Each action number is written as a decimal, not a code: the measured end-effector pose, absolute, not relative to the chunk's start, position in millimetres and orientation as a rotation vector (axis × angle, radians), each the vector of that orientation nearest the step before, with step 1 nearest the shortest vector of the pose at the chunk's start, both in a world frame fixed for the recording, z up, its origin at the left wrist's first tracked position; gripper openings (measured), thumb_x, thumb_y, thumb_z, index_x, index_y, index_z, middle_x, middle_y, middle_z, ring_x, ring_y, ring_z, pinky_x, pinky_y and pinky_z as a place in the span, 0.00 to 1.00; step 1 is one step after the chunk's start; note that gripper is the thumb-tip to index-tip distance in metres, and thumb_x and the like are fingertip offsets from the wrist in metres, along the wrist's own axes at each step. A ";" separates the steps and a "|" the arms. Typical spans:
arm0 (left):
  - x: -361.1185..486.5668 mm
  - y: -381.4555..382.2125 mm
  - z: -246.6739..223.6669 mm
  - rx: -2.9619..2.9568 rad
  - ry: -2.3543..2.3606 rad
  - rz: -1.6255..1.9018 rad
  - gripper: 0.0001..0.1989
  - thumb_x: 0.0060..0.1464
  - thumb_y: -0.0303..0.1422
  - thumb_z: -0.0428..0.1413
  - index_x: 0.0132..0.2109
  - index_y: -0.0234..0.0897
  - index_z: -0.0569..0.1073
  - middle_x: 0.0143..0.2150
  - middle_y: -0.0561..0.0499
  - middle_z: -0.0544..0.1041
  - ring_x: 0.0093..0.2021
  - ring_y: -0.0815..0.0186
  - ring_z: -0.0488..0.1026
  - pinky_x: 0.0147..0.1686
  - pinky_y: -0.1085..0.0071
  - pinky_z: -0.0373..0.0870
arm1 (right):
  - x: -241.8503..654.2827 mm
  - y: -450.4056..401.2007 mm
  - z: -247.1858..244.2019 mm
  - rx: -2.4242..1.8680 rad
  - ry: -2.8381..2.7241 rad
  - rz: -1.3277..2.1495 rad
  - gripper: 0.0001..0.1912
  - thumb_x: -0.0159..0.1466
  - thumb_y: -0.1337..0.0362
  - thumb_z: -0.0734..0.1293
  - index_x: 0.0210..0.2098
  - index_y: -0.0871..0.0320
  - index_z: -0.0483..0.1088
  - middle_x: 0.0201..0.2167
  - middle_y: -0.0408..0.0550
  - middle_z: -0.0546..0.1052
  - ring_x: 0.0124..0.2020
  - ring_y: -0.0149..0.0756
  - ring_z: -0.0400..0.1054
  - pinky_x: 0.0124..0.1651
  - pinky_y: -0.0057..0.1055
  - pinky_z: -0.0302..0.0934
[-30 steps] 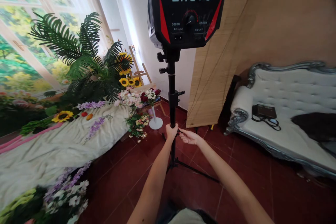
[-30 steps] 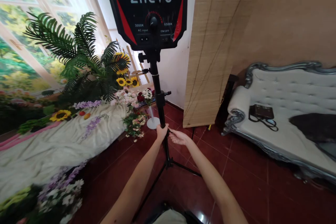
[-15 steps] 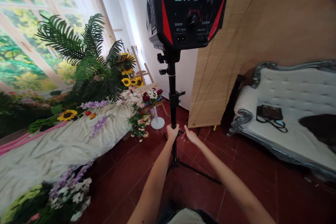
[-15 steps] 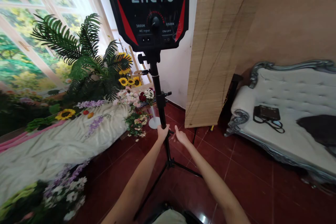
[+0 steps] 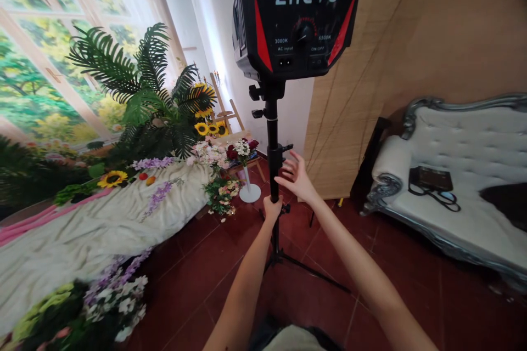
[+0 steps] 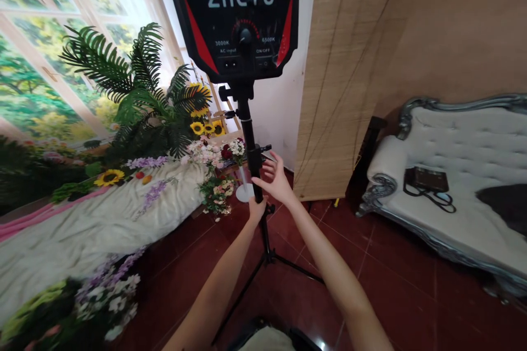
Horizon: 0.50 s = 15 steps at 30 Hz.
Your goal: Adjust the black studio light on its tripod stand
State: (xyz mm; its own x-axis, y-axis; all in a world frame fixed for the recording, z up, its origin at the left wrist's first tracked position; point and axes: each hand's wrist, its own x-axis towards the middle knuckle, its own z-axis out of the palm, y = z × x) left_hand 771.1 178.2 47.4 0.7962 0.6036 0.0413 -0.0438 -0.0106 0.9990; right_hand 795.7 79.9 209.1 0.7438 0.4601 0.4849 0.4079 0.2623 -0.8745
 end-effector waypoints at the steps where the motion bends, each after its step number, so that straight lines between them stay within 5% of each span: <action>1: 770.8 177.8 48.0 1.502 0.469 0.545 0.14 0.43 0.39 0.54 0.20 0.32 0.69 0.17 0.48 0.72 0.14 0.69 0.68 0.14 0.76 0.65 | 791.7 86.6 225.1 -1.312 -0.801 0.034 0.49 0.46 0.58 0.73 0.59 0.47 0.40 0.50 0.50 0.64 0.44 0.34 0.66 0.46 0.34 0.63; 7: 771.5 177.2 48.3 1.488 0.469 0.570 0.14 0.43 0.40 0.55 0.20 0.32 0.67 0.16 0.49 0.71 0.13 0.69 0.67 0.13 0.75 0.64 | 783.5 128.5 270.0 -1.367 -0.665 -0.162 0.45 0.49 0.53 0.71 0.55 0.56 0.40 0.32 0.42 0.67 0.33 0.32 0.65 0.42 0.34 0.62; 15: 760.9 184.4 61.4 1.517 0.327 0.625 0.20 0.40 0.43 0.60 0.36 0.34 0.68 0.20 0.55 0.70 0.19 0.70 0.69 0.18 0.75 0.68 | 807.0 143.5 232.1 -1.529 -0.675 -0.060 0.30 0.46 0.66 0.67 0.44 0.55 0.49 0.30 0.38 0.62 0.28 0.27 0.61 0.34 0.28 0.62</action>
